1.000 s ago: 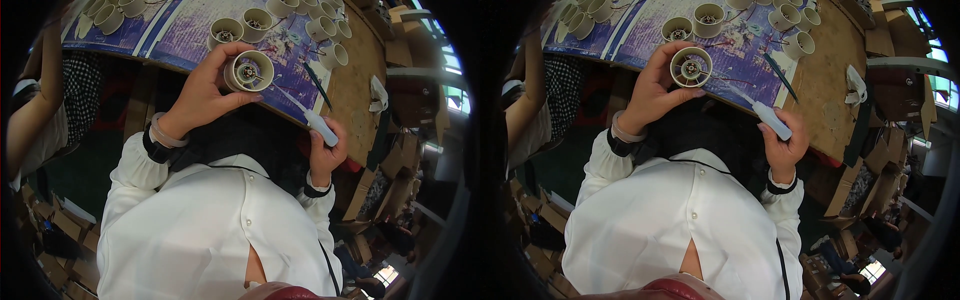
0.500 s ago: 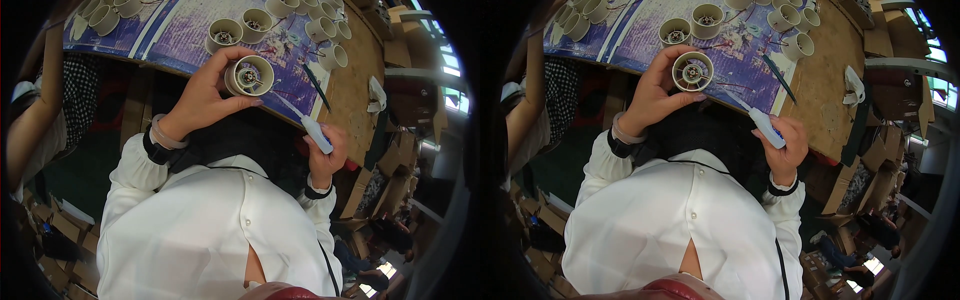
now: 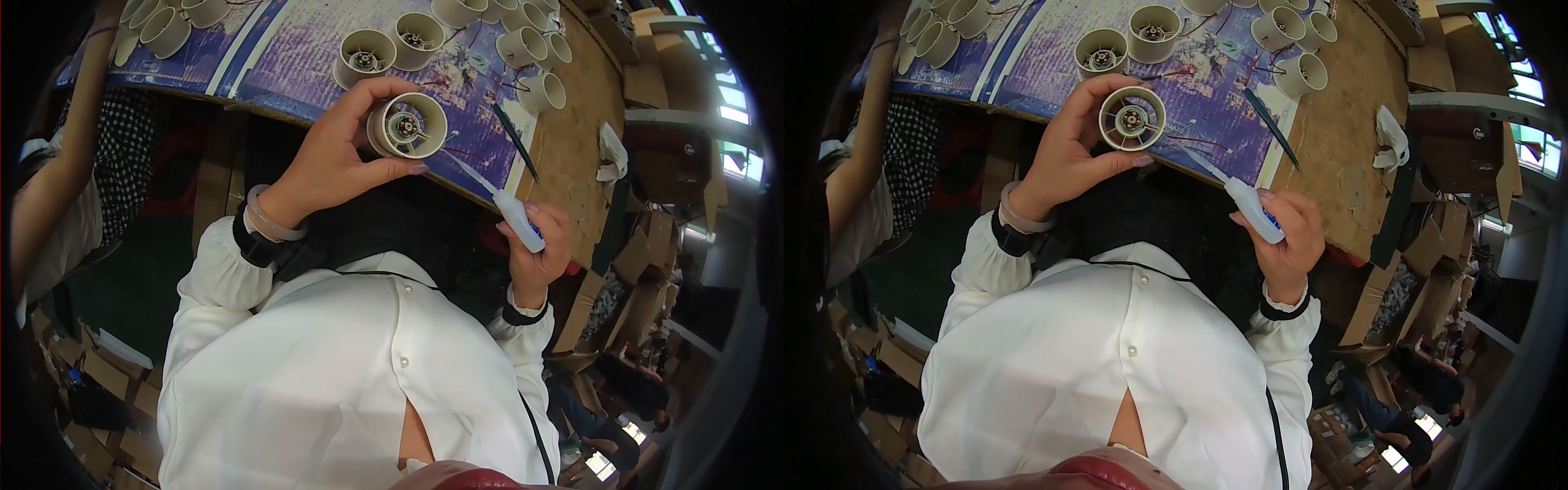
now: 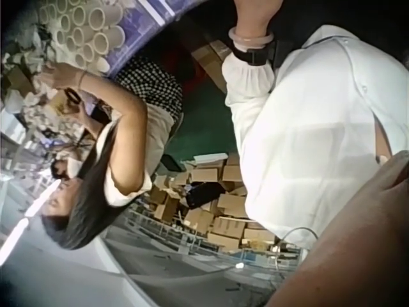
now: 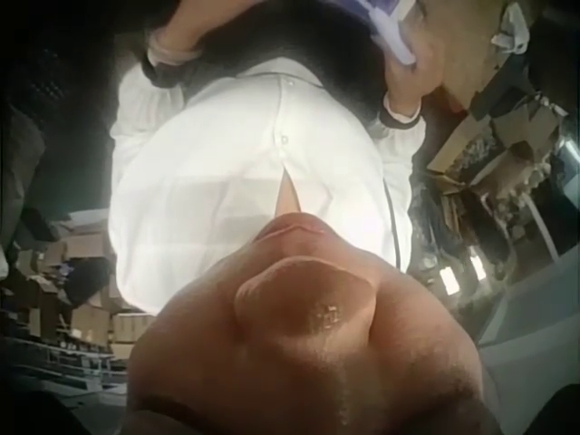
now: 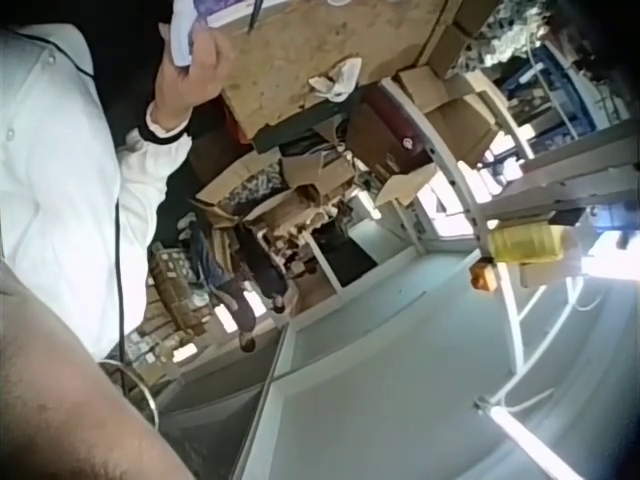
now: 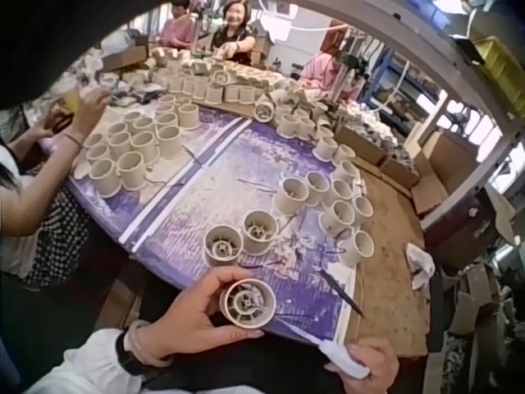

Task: The person picks up a plastic housing and a motor, inserts the motor into the housing, and uses tweezers to position the wires. They apply glue from a small bottle to the components and place the assembled unit back on the table.

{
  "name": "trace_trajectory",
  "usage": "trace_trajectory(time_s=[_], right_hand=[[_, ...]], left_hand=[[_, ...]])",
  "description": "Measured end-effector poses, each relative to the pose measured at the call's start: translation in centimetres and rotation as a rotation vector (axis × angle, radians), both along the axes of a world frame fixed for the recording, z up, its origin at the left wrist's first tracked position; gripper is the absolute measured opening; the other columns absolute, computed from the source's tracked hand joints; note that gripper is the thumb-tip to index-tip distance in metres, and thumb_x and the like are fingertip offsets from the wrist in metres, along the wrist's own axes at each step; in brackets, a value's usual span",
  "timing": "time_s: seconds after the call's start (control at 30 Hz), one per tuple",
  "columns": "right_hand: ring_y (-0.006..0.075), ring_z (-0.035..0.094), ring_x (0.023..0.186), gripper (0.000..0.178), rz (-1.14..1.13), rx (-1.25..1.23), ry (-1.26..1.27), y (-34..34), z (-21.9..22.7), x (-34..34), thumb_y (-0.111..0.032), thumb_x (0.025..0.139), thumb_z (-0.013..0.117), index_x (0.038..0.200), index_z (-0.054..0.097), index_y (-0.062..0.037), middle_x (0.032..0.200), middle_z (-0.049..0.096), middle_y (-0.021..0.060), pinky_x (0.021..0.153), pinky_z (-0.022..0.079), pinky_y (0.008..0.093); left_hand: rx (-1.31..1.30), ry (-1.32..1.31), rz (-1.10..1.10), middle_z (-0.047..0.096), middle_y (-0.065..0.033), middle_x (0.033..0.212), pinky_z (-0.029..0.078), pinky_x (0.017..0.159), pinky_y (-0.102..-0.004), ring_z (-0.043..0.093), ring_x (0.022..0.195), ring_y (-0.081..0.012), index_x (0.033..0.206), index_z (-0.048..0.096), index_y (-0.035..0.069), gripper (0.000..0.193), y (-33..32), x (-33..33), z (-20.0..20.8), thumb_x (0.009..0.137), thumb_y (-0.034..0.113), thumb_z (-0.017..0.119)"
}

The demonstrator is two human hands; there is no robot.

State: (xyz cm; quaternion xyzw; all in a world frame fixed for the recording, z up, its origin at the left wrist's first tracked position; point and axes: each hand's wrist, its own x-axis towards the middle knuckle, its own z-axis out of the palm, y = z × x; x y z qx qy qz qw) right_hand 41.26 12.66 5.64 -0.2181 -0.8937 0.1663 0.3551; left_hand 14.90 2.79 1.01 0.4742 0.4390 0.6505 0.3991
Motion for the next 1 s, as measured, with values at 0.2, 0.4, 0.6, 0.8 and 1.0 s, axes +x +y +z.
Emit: trace_trajectory(time_s=[0.2,0.4,0.6,0.8,1.0], right_hand=[[0.0234,0.062,0.082,0.047,0.006,0.039,-0.007,0.0,0.1,-0.1,0.002,0.061,0.085,0.102,0.063,-0.0067,0.094,0.063,0.0114,0.071,0.049,0.0299],[0.0230,0.063,0.082,0.047,-0.009,0.051,-0.024,0.0,0.3,-0.2,0.003,0.062,0.085,0.102,0.063,-0.0068,0.094,0.063,0.0111,0.070,0.049,0.0297],[0.0228,0.063,0.082,0.046,-0.005,0.039,-0.034,0.0,0.5,-0.2,0.003,0.063,0.084,0.103,0.063,-0.0068,0.094,0.064,0.0113,0.070,0.049,0.0296],[0.0228,0.063,0.083,0.045,0.002,0.035,-0.031,0.0,0.8,-0.4,0.001,0.065,0.084,0.103,0.063,-0.0063,0.094,0.064,0.0118,0.071,0.049,0.0296],[0.0227,0.063,0.083,0.043,0.004,0.034,-0.033,0.1,1.0,-0.6,0.000,0.066,0.084,0.104,0.063,-0.0061,0.094,0.064,0.0121,0.071,0.050,0.0295]], left_hand=[[-0.002,0.021,0.017,0.049,-0.0089,0.132,0.045,0.102,-0.0325,0.051,0.121,-0.0176,0.134,0.039,0.004,0.070,0.0,0.0,-0.5,0.075,-0.005,0.076],[-0.006,-0.003,-0.007,0.050,-0.0085,0.131,0.045,0.101,-0.0323,0.052,0.120,-0.0172,0.134,0.040,0.004,0.069,0.1,0.0,-0.5,0.076,-0.005,0.075],[-0.017,0.012,-0.004,0.051,-0.0080,0.130,0.045,0.101,-0.0320,0.052,0.119,-0.0167,0.134,0.040,0.004,0.069,0.1,-0.1,-0.4,0.076,-0.005,0.075],[-0.017,-0.002,-0.012,0.051,-0.0081,0.130,0.045,0.102,-0.0322,0.052,0.120,-0.0168,0.134,0.040,0.005,0.069,0.2,-0.2,-0.6,0.076,-0.005,0.075],[-0.028,-0.003,-0.012,0.051,-0.0083,0.130,0.045,0.102,-0.0324,0.052,0.120,-0.0170,0.134,0.040,0.005,0.068,0.2,-0.3,-0.4,0.076,-0.005,0.074]])
